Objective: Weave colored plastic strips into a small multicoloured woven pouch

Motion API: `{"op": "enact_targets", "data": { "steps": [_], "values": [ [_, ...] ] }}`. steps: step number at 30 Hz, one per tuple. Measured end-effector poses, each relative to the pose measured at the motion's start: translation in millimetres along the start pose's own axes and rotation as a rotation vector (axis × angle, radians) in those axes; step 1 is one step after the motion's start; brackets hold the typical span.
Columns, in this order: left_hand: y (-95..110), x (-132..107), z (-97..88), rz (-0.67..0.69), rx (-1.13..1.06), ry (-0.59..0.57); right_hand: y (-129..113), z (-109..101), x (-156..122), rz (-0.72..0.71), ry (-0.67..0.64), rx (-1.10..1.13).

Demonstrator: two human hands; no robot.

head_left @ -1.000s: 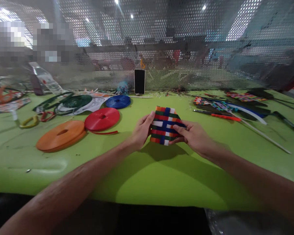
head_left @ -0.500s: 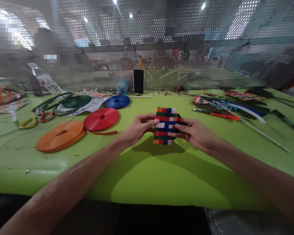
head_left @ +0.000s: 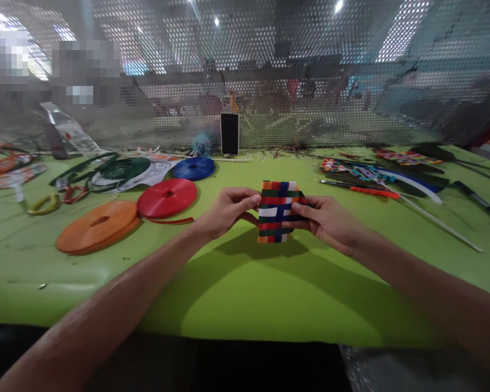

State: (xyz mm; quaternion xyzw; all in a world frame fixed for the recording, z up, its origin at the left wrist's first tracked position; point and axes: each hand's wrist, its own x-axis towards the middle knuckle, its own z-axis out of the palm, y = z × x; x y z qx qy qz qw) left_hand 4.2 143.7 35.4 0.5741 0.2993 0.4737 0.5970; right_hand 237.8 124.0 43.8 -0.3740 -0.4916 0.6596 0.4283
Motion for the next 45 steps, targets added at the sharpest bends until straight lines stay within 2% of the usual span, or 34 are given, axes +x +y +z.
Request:
{"op": "enact_targets", "data": {
  "steps": [6,11,16,20,28,35,45],
  "values": [
    [-0.7,-0.8,1.3,0.015,0.024,-0.001,2.9,-1.9,0.4,-0.003,-0.016,-0.015],
    [-1.1,-1.0,4.0,0.039,-0.006,0.02,-0.9,2.4,-1.1,0.029,0.026,0.041],
    [-5.2,0.6,5.5,0.036,-0.033,0.089,-2.1,4.7,-1.7,0.031,0.057,0.062],
    [-8.0,1.7,5.7,0.014,-0.078,0.041,-0.4,4.5,-0.9,0.019,0.084,0.061],
    [-11.0,4.4,4.3,0.051,-0.013,0.095,-1.9,7.2,-2.3,0.038,0.111,0.09],
    [-6.1,2.4,7.0,0.061,0.074,0.141,0.4,4.9,-1.6,0.056,0.083,0.093],
    [-11.7,4.6,4.8,0.092,0.036,0.167,-5.6,9.2,-2.6,0.097,0.099,0.103]
  ]
}}
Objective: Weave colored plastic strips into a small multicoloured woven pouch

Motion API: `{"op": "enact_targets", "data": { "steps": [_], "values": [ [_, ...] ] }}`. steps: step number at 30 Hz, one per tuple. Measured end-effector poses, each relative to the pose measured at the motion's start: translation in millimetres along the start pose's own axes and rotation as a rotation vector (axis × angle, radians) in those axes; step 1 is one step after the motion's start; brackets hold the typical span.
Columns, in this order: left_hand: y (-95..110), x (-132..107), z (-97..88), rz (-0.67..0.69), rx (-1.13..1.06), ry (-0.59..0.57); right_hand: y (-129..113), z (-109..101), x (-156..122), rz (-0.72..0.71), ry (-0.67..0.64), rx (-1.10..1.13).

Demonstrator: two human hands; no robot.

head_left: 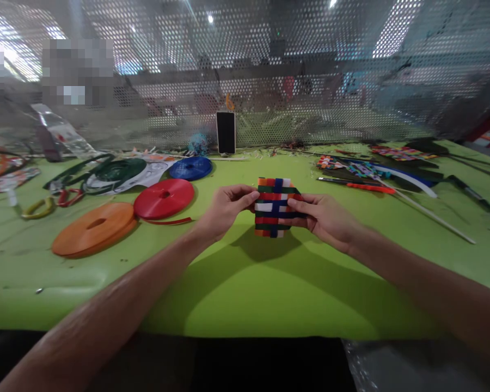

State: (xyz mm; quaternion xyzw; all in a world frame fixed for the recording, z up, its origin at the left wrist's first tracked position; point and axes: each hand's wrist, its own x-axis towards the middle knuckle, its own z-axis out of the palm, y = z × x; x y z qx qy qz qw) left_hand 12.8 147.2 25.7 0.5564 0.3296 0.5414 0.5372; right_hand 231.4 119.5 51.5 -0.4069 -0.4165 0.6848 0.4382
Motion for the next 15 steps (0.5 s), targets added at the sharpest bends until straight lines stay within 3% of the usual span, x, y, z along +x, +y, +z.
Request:
{"op": "enact_targets", "data": {
  "steps": [9,15],
  "values": [
    [0.2,-1.0,3.2,-0.079,0.013,-0.112,1.9,-0.9,1.0,-0.065,0.038,-0.045],
    [2.0,-2.4,3.7,-0.092,0.044,-0.067,1.9,1.9,-1.2,-0.049,0.029,-0.033]
  ]
}}
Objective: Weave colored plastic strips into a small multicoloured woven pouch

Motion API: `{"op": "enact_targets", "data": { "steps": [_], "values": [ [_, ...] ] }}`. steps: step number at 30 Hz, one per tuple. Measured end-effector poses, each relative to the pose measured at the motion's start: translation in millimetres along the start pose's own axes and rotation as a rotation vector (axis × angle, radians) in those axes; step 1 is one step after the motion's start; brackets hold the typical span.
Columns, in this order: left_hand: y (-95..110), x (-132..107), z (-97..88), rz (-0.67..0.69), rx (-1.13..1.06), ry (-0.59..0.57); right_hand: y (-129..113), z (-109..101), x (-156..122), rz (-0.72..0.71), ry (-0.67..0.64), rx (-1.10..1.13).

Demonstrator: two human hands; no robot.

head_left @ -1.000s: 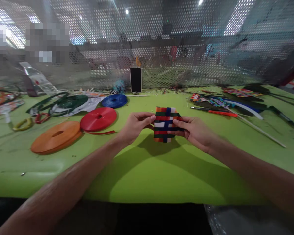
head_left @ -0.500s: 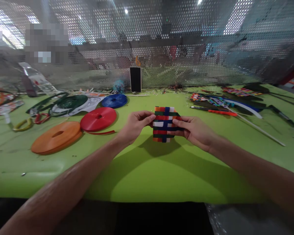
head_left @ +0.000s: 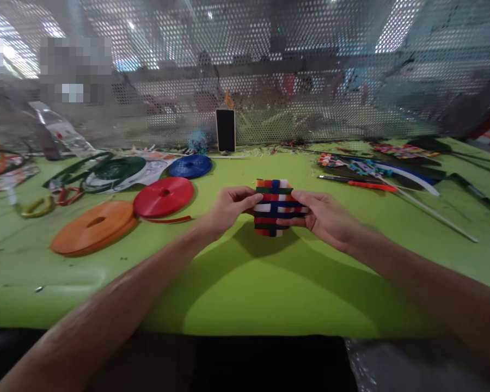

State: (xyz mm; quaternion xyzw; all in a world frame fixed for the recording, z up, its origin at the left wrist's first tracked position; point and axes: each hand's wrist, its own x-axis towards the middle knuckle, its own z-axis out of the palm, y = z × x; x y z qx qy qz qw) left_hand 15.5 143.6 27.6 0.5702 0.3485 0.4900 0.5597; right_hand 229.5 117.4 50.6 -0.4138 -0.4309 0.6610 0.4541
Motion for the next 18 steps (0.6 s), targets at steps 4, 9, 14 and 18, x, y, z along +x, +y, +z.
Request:
{"op": "enact_targets", "data": {
  "steps": [4,9,14,18],
  "values": [
    [2.3,-0.1,-2.3,-0.026,-0.032,0.012,-2.0,2.5,-1.9,0.004,-0.007,0.009],
    [4.3,-1.5,-3.9,-0.034,-0.065,0.002,-3.5,3.6,-2.4,-0.006,-0.033,0.021],
    [6.7,-2.6,-4.3,-0.041,-0.091,0.025,-5.0,0.1,-1.3,-0.013,-0.113,0.0],
    [6.8,-0.8,-5.0,-0.046,-0.105,0.071,-4.8,-4.6,-1.5,-0.028,-0.147,-0.032]
  ]
}}
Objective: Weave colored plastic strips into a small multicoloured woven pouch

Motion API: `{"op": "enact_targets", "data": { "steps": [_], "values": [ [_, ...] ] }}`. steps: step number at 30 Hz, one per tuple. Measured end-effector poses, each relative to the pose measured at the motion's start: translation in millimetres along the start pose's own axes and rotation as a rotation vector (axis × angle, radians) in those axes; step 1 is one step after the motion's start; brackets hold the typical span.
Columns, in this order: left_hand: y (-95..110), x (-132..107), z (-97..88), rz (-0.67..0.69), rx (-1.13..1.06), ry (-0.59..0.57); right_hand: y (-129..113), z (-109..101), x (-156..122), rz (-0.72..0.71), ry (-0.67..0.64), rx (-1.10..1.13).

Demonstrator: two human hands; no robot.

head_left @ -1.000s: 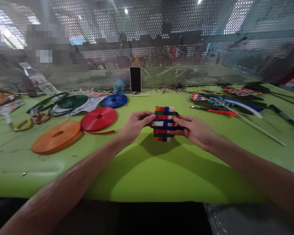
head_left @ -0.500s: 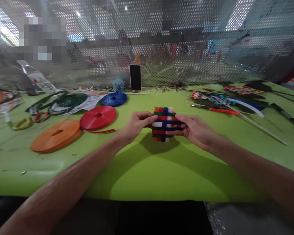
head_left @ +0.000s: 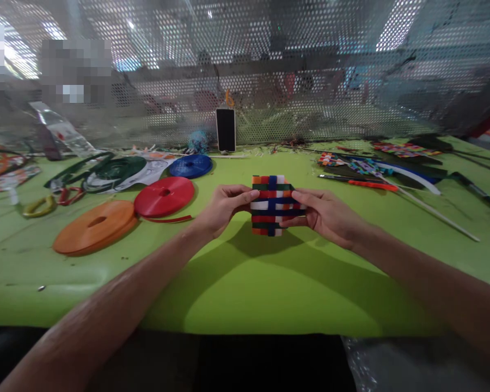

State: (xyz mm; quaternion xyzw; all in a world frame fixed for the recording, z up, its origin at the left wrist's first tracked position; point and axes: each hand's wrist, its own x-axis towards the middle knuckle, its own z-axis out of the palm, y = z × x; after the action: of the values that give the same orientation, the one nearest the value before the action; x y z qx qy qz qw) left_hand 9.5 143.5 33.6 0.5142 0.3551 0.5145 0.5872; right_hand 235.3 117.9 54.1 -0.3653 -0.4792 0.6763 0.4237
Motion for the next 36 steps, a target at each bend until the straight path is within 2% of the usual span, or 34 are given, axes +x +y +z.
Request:
{"op": "enact_targets", "data": {
  "steps": [5,10,13,20,24,27,32,34,36],
  "values": [
    [-4.4,5.6,-2.5,-0.033,-0.065,0.057,3.4,-6.1,1.6,-0.012,-0.006,-0.125],
    [-10.8,5.2,-0.5,-0.11,-0.045,-0.086,6.2,-9.9,5.9,-0.049,0.122,-0.218],
    [-12.4,2.6,2.7,-0.151,-0.003,-0.143,5.7,-11.4,6.9,-0.079,0.142,-0.242],
    [-9.2,-0.6,3.6,-0.101,0.094,-0.092,4.6,-11.8,7.1,-0.092,0.103,-0.251],
    [-7.1,3.9,-2.3,-0.097,0.175,-0.113,3.5,-15.1,8.8,-0.098,0.123,-0.261],
    [-4.8,7.0,-6.2,0.008,0.213,-0.082,3.2,-20.3,11.1,-0.112,0.131,-0.256],
    [-1.5,3.8,-5.2,0.362,0.477,0.014,3.8,-24.4,12.8,-0.13,0.162,-0.266],
    [-3.4,2.8,-4.2,0.419,0.576,-0.007,3.9,-22.8,12.3,-0.14,0.172,-0.268],
    [-7.7,3.6,-4.2,0.406,0.589,-0.043,4.2,-20.6,11.3,-0.141,0.173,-0.268]
  ]
}}
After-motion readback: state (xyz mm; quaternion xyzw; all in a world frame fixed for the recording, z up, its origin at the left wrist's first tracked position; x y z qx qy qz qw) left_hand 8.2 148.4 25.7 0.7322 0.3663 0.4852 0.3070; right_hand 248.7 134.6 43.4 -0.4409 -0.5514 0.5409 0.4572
